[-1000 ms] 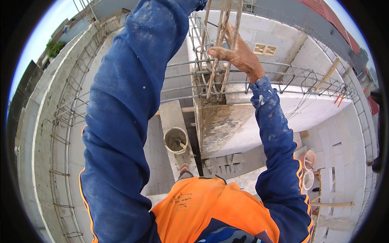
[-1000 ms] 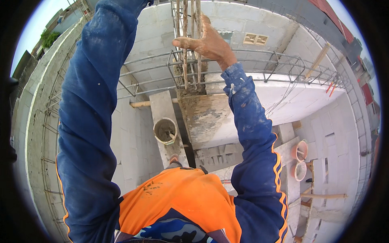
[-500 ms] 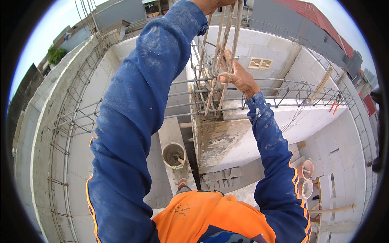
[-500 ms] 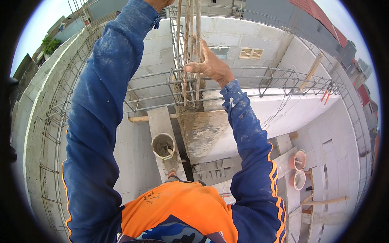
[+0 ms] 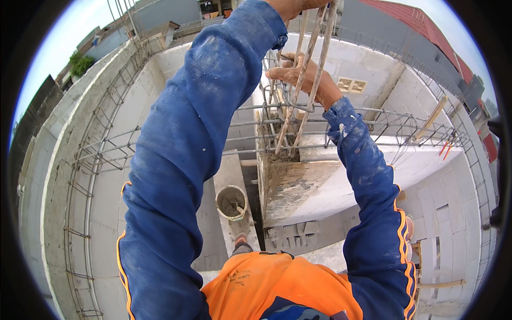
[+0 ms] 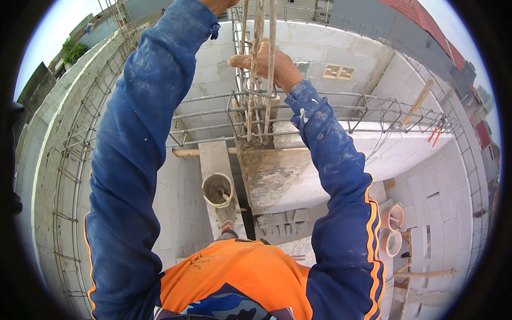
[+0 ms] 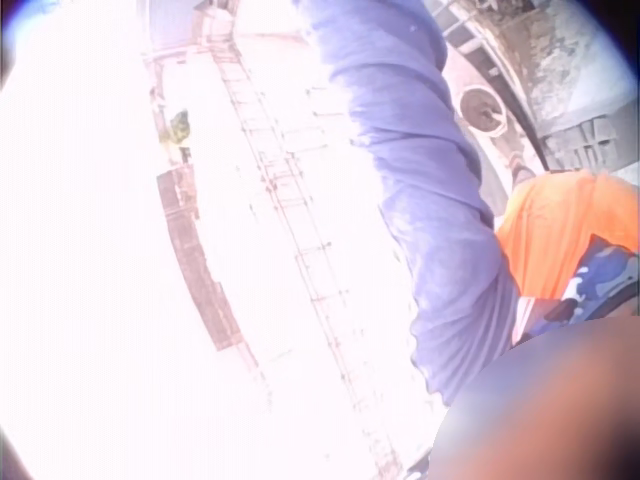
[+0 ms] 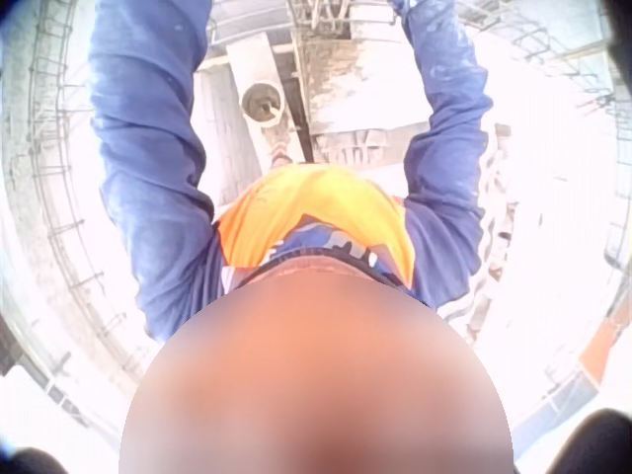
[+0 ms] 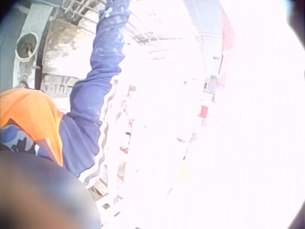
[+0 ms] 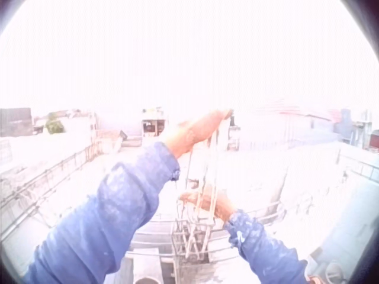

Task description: The person secures a rebar cage by hand, then uses a hammer and a metal bar to drive and adjust the rebar bars into position. The person repeatedly strikes and repositions the bars to align them within the cage structure.

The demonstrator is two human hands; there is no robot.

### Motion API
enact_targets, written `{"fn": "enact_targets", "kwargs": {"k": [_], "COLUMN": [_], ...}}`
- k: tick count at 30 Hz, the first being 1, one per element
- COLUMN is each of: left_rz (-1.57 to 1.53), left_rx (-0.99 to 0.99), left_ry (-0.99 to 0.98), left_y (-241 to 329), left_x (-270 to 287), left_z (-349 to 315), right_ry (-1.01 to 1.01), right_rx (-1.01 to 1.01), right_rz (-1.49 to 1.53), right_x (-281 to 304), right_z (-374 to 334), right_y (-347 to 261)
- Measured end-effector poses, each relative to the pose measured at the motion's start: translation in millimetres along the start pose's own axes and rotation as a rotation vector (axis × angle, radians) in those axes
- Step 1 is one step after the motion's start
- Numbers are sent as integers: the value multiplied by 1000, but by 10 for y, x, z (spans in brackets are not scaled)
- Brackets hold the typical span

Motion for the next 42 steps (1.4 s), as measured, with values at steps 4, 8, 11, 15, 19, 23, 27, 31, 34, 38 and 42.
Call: {"fn": "enact_targets", "kwargs": {"k": [4,8,11,15,19,23,27,31,34,38,42], "left_rz": [17,30,41,63,79,73,78,84,85,92,93], "left_rx": [11,8,2,4,6,6,7,3,3,7,8], "left_ry": [10,21,31,53,77,91,96,108,111,103,105], "left_y": [-29,-39,-10,13,37,49,64,85,106,118,135], "left_x": [2,9,26,27,49,66,82,116,124,116,129], "left_z": [-8,8,-5,-69,-105,-105,-109,-138,-141,-141,-145], "right_ry": [-27,-59,-153,-226,128,488,507,856,982,1014,965], "right_rx": [24,217,37,18,55,155,99,332,418,259,204], "right_rz": [-218,39,118,-339,233,532,-14,-376,-545,-448,-260], "right_x": [5,-126,-220,-132,279,392,56,-35,-184,-204,-197], "right_z": [140,247,267,143,-446,-1093,-1259,-1563,-1712,-1468,-1309], "right_y": [282,456,650,382,17,-143,-347,-785,-974,-851,-722]}}
Point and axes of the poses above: each hand's wrist, its own z-axis towards the middle knuckle, its own x-axis out of the back of the hand, y = z × x, the point moved 10 cm from there along z, towards the middle knuckle, and after that the axes turned 7 degrees about x, right-handed, at the moved point
